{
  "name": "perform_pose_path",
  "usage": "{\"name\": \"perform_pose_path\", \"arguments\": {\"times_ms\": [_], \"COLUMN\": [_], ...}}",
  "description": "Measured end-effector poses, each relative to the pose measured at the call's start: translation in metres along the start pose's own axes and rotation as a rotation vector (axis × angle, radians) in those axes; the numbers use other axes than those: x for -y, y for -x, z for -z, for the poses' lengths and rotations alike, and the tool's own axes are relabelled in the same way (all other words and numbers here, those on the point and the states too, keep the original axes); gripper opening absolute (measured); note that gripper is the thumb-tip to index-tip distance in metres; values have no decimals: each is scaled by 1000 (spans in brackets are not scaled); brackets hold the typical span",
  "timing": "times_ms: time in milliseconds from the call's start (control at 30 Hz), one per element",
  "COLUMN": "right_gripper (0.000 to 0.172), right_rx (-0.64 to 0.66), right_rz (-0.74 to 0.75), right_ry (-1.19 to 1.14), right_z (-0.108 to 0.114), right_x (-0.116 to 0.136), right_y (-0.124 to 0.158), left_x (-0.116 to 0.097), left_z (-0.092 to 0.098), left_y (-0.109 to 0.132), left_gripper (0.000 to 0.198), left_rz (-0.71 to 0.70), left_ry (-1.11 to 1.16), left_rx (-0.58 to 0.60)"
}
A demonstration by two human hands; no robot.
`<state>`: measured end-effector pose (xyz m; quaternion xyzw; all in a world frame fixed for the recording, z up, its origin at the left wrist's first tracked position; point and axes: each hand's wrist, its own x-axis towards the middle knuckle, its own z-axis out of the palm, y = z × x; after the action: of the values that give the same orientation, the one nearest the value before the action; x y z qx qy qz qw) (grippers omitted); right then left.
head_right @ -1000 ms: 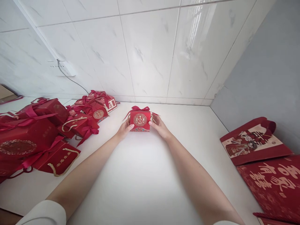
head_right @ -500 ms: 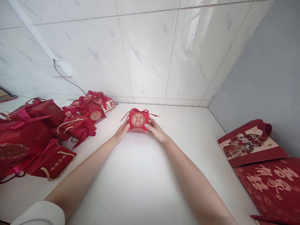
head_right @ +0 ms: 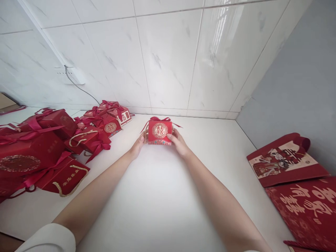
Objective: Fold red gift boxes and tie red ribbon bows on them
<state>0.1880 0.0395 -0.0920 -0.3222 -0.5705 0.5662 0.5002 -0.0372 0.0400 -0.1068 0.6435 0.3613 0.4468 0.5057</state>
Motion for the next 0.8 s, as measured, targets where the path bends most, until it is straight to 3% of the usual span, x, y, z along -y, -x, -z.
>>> {"name": "perform_pose_path", "arguments": {"times_ms": [67, 133, 233, 367, 467, 633, 700, 800], "right_gripper": [61, 57, 63, 68, 69, 71, 75, 66], "right_rx": [-121, -224, -200, -196, -206, -73, -39, 30], "right_rz": [134, 361, 654, 727, 643, 248, 159, 75], "right_ry": [23, 59, 269, 373, 270, 132, 89, -46], "right_z": [7, 18, 33, 33, 18, -9, -12, -7], "right_x": [27, 62, 109, 131, 114, 45, 18, -3], "right_y": [-1, 3, 18, 33, 26, 4, 2, 5], "left_x": [3, 4, 3, 2, 0, -2, -1, 3], "left_z": [2, 3, 1, -3, -4, -4, -3, 0], "left_y": [0, -1, -1, 0, 0, 2, 2, 0], "left_gripper": [72, 65, 54, 45, 48, 60, 59, 62], "left_rz": [62, 107, 106, 90, 88, -29, -27, 9], "left_ry": [4, 0, -25, -92, -118, 14, 33, -54], "left_rx": [-65, -117, -105, -29, -32, 9, 34, -32]}}
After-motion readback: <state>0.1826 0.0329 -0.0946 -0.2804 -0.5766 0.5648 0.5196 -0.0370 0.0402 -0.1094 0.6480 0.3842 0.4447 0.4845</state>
